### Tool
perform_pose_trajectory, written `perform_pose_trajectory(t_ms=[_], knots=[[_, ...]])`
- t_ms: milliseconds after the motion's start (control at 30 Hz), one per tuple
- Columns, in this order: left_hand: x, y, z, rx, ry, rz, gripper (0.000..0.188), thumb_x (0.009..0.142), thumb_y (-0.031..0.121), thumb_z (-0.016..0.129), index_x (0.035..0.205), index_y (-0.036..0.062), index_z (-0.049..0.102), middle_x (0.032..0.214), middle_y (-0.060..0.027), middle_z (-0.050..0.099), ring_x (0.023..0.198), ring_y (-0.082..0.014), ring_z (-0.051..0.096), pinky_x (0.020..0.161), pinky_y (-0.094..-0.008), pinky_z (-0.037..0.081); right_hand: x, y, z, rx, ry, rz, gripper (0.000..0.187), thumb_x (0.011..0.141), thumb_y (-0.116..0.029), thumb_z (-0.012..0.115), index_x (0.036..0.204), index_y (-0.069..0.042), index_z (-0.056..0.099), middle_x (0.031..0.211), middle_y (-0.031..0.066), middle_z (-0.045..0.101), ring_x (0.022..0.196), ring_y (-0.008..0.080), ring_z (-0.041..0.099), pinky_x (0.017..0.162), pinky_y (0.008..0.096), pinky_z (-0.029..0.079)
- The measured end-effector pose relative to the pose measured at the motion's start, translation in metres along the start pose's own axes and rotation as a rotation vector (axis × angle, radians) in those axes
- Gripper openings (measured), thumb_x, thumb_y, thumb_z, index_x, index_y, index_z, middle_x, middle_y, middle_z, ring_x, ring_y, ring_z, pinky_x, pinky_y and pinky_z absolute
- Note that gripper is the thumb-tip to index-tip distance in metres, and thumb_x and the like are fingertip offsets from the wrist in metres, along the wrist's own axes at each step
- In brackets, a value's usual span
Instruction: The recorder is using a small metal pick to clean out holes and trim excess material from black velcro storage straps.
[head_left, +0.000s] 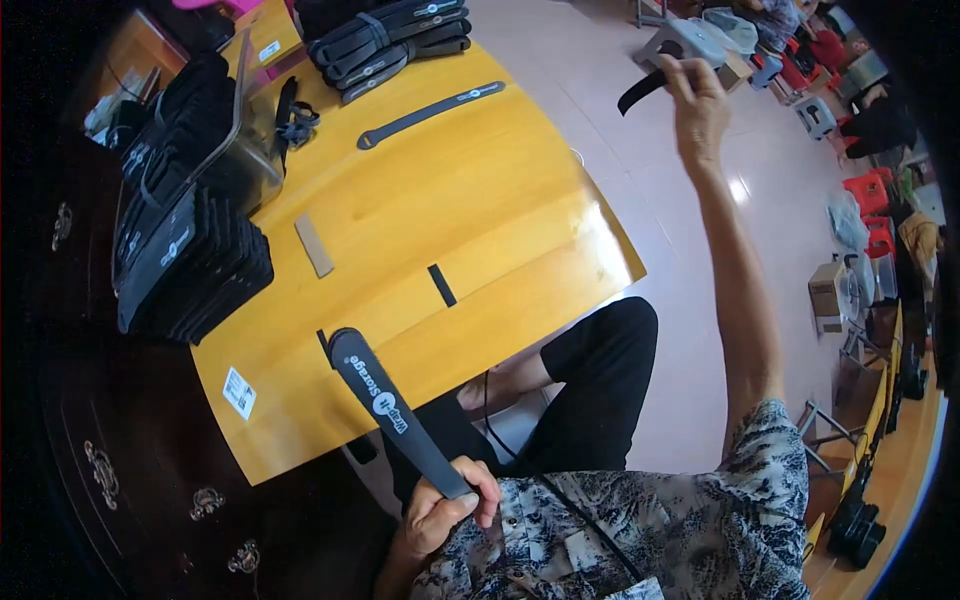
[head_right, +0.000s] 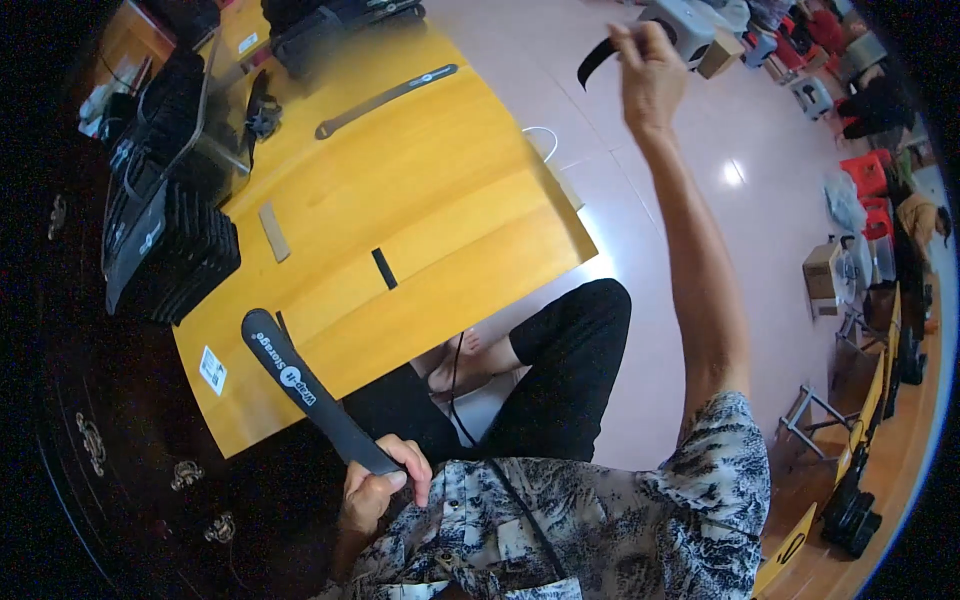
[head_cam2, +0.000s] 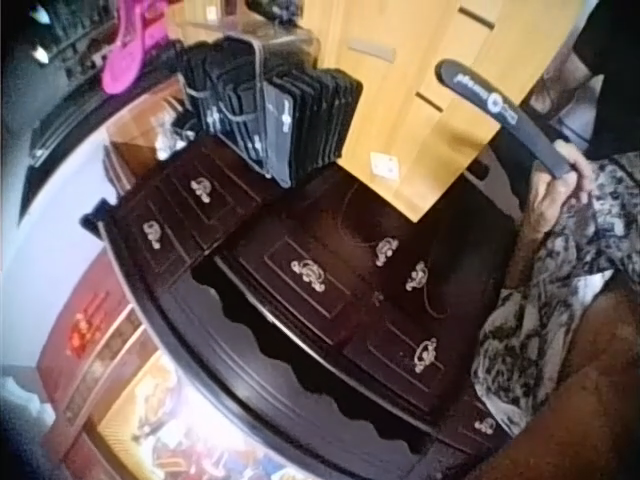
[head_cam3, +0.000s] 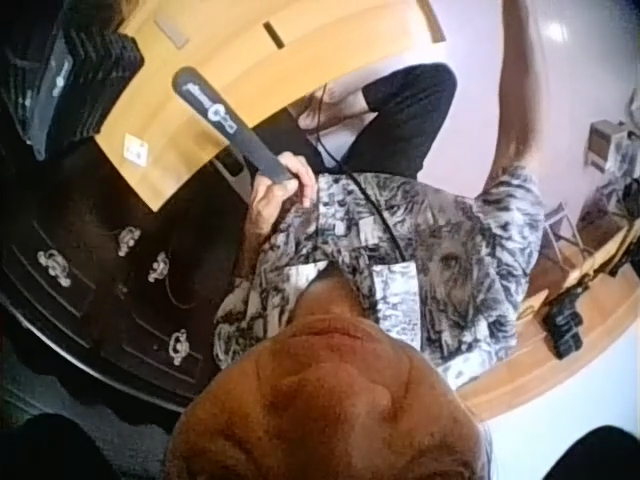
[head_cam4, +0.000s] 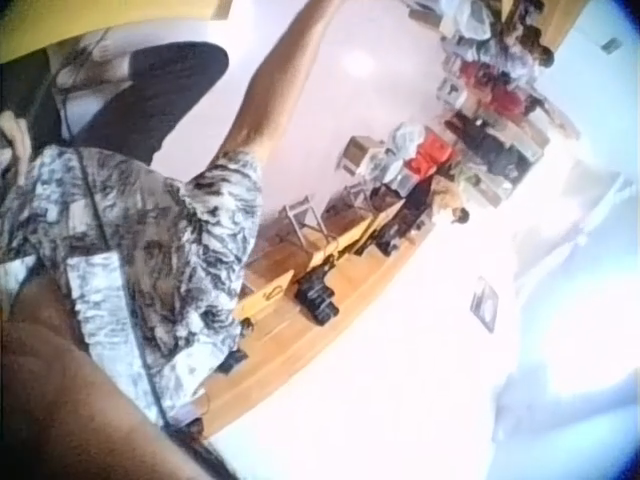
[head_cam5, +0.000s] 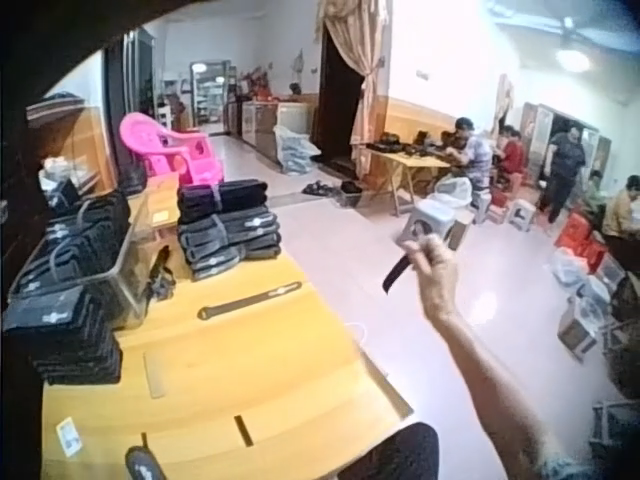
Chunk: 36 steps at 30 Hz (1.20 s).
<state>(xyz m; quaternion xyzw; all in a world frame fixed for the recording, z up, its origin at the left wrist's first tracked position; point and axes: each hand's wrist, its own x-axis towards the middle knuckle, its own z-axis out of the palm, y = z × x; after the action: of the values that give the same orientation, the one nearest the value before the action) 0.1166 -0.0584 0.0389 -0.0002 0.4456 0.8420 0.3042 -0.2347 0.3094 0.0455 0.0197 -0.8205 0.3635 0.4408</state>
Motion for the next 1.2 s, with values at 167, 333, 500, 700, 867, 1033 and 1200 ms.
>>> perform_pose_trajectory(t_ms=[167, 333, 500, 700, 867, 1033, 1200], knots=[[0.014, -0.002, -0.006, 0.038, 0.022, -0.012, 0.015, 0.085, 0.009, 0.046, 0.093, -0.0018, 0.053, 0.075, -0.0075, 0.052, 0.061, -0.0099, 0.048, 0.058, -0.0230, 0.042, -0.032, -0.068, 0.030, -0.123, -0.228, -0.111, 0.022, 0.084, -0.025, 0.066, 0.082, -0.006, 0.057, 0.067, 0.0136, 0.061, 0.059, 0.0310, 0.060, 0.054, 0.0391, 0.046], [0.020, -0.005, -0.010, 0.112, 0.077, -0.021, 0.015, 0.083, 0.008, 0.045, 0.093, -0.0012, 0.053, 0.072, -0.0067, 0.051, 0.059, -0.0090, 0.047, 0.056, -0.0232, 0.040, -0.066, -0.106, 0.066, -0.111, -0.394, -0.204, 0.013, 0.082, -0.015, 0.061, 0.086, -0.007, 0.052, 0.074, 0.0159, 0.063, 0.068, 0.0363, 0.062, 0.058, 0.0454, 0.048], [0.021, -0.008, -0.011, 0.103, 0.125, 0.003, 0.016, 0.082, 0.007, 0.045, 0.092, -0.0012, 0.053, 0.071, -0.0063, 0.052, 0.057, -0.0091, 0.046, 0.054, -0.0233, 0.039, -0.085, -0.125, 0.093, -0.134, -0.486, -0.208, 0.011, 0.082, -0.015, 0.060, 0.085, -0.007, 0.052, 0.072, 0.0126, 0.063, 0.065, 0.0334, 0.063, 0.055, 0.0421, 0.048], [0.021, -0.008, -0.011, 0.099, 0.214, -0.005, 0.018, 0.081, 0.007, 0.045, 0.097, -0.0007, 0.050, 0.069, -0.0074, 0.053, 0.056, -0.0092, 0.045, 0.053, -0.0232, 0.038, -0.101, -0.145, 0.113, -0.044, -0.560, -0.152, 0.011, 0.079, -0.011, 0.058, 0.085, -0.005, 0.051, 0.076, 0.0158, 0.064, 0.068, 0.0368, 0.061, 0.056, 0.0439, 0.048], [0.021, -0.011, -0.014, 0.049, 0.258, 0.013, 0.026, 0.083, 0.009, 0.044, 0.108, 0.0013, 0.042, 0.069, -0.0085, 0.053, 0.055, -0.0093, 0.042, 0.051, -0.0230, 0.035, -0.107, -0.154, 0.123, -0.024, -0.626, -0.107, 0.011, 0.080, -0.011, 0.058, 0.084, -0.003, 0.051, 0.078, 0.0183, 0.063, 0.071, 0.0390, 0.061, 0.060, 0.0461, 0.047], [0.024, -0.015, -0.015, 0.062, 0.214, 0.118, 0.027, 0.091, 0.020, 0.045, 0.112, 0.0040, 0.039, 0.070, -0.0088, 0.051, 0.056, -0.0099, 0.039, 0.053, -0.0238, 0.033, -0.108, -0.158, 0.123, 0.023, -0.666, -0.095, 0.013, 0.082, -0.012, 0.058, 0.084, -0.001, 0.051, 0.079, 0.0199, 0.063, 0.075, 0.0388, 0.060, 0.066, 0.0463, 0.047], [0.026, -0.022, -0.011, 0.034, 0.159, 0.232, 0.035, 0.099, 0.039, 0.036, 0.113, 0.0064, 0.040, 0.071, -0.0086, 0.050, 0.058, -0.0107, 0.039, 0.055, -0.0245, 0.032, -0.111, -0.162, 0.118, 0.046, -0.720, -0.076, 0.024, 0.083, -0.022, 0.064, 0.089, -0.001, 0.055, 0.079, 0.0183, 0.064, 0.075, 0.0362, 0.062, 0.067, 0.0446, 0.048]])
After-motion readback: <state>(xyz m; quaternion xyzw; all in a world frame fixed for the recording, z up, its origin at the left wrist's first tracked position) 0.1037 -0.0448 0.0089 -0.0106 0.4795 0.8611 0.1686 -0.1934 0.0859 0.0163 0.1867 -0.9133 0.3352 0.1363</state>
